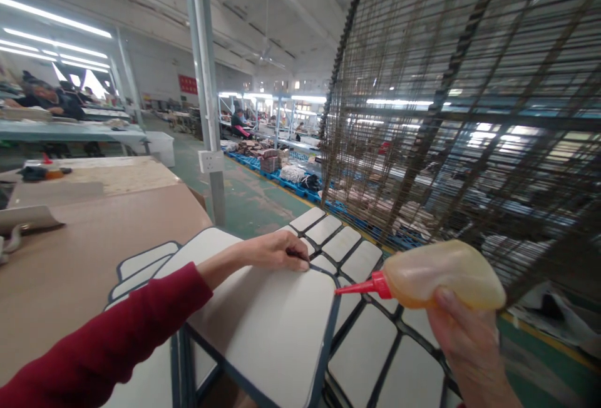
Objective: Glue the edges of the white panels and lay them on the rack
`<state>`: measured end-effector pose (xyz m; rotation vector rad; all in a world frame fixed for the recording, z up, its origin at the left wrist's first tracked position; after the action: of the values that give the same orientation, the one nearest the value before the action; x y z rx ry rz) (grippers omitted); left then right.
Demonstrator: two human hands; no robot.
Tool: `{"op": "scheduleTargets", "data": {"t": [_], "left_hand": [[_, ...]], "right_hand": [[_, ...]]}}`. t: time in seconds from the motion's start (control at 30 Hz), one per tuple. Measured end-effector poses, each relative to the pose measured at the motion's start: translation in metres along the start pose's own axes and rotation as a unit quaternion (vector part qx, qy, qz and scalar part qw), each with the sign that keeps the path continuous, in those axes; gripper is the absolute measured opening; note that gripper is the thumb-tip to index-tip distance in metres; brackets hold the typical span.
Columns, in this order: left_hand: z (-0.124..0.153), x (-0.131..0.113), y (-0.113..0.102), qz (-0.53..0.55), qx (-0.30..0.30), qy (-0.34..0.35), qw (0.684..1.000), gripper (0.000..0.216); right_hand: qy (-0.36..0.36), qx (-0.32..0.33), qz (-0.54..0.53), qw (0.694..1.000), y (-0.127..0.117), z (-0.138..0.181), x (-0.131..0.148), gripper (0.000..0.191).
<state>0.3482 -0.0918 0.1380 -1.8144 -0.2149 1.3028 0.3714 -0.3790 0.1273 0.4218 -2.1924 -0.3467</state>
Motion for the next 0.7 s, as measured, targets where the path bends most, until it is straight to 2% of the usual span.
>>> {"op": "scheduleTargets", "data": {"t": [0.27,0.57,0.7], "left_hand": [[0.006,0.003,0.001,0.033,-0.004,-0.040,0.999,0.037],[0.010,0.009,0.001,0.060,-0.017,-0.070,0.996,0.032],[0.012,0.013,0.001,0.088,-0.023,-0.104,0.990,0.033]], "right_hand": [[0.035,0.006,-0.005,0.999,0.003,0.003,-0.008,0.041],[0.029,0.024,-0.009,0.999,0.011,0.007,-0.004,0.021],[0.037,0.011,-0.035,0.999,0.011,0.007,-0.008,0.033]]}}
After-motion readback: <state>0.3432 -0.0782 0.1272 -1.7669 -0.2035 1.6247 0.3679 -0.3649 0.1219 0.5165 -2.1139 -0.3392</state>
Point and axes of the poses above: each hand's wrist, its own z-axis away from the middle knuckle, its own y-axis out of the palm, x = y × z, the point moved 4 cm from there along -z, towards the middle knuckle, and after that the axes turned 6 degrees about -z, right-handed, at the moved point
